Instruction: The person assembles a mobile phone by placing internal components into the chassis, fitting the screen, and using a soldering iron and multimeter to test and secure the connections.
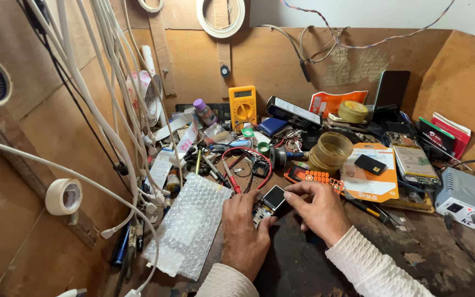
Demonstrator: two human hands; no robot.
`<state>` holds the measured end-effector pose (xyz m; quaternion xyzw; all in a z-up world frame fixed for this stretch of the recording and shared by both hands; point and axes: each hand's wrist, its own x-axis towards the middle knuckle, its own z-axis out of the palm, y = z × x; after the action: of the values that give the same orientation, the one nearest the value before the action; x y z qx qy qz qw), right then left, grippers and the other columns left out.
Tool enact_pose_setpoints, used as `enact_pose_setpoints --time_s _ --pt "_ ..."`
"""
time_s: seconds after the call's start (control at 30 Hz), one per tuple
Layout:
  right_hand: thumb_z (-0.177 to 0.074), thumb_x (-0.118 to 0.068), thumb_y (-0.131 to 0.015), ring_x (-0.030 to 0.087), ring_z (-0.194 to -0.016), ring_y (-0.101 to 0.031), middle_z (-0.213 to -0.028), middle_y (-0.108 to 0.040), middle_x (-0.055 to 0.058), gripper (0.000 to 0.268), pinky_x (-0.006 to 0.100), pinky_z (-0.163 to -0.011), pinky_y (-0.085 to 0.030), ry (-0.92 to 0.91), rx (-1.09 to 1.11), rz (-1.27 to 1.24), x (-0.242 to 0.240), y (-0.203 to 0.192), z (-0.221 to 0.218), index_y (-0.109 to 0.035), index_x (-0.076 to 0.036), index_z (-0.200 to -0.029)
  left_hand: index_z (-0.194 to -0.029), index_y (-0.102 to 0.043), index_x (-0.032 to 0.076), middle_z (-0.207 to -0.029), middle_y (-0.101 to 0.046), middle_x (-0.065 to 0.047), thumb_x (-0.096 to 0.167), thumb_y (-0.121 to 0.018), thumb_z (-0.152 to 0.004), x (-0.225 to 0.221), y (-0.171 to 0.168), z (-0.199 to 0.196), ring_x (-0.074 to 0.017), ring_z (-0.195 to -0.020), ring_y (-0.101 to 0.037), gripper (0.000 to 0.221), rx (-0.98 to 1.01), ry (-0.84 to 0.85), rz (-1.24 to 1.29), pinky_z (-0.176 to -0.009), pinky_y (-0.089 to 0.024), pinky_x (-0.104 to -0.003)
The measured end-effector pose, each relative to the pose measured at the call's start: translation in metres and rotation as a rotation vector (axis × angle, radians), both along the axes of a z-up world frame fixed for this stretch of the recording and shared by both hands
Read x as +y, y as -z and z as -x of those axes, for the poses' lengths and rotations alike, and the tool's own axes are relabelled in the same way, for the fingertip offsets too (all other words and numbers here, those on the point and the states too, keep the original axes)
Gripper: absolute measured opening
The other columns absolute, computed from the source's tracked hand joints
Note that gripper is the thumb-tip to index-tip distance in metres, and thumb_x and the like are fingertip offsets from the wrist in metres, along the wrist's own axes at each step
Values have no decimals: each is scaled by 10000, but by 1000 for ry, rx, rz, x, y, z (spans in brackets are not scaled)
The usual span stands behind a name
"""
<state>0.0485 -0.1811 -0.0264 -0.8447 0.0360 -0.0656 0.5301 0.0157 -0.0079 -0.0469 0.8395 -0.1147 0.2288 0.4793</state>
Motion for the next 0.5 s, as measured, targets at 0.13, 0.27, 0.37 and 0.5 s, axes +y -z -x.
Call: enact_pose_setpoints --time_s 0.13,0.27,0.37,0.5 --pt "-846 -172 -775 82 -453 -555 -709 -737 46 227 260 -382 -450 63 7 -32 6 -8 2 -808 -29 -1019 -1207 -619 12 -1093 -621 -136 58 -827 -721 2 -3 0 -330 -1085 -552 531 40 10 4 -958 -436 -438" --pt "-829 -158 -779 89 -450 -539 -728 -755 31 208 258 -394 -428 37 -12 -83 10 -11 4 -799 -22 -986 -1241 -596 7 -1094 -617 -150 58 -829 -716 2 -1 0 -338 -1086 -549 577 41 12 4 -955 -434 -443" --pt "-828 -162 -792 62 -528 -581 -730 -755 31 200 236 -449 -448 -10 -125 -68 14 -7 2 -805 -13 -960 -1295 -549 2 -1114 -622 -154 59 -826 -722 2 1 -1 -339 -1091 -551 639 20 5 8 -960 -432 -447" --pt "-825 -180 -792 37 -626 -671 -750 -779 0 194 202 -560 -536 -80 -291 -48 28 -6 10 -805 -20 -933 -1407 -446 21 -1175 -589 -168 87 -829 -698 4 -1 2 -351 -1137 -528 808 33 -19 2 -1016 -400 -464"
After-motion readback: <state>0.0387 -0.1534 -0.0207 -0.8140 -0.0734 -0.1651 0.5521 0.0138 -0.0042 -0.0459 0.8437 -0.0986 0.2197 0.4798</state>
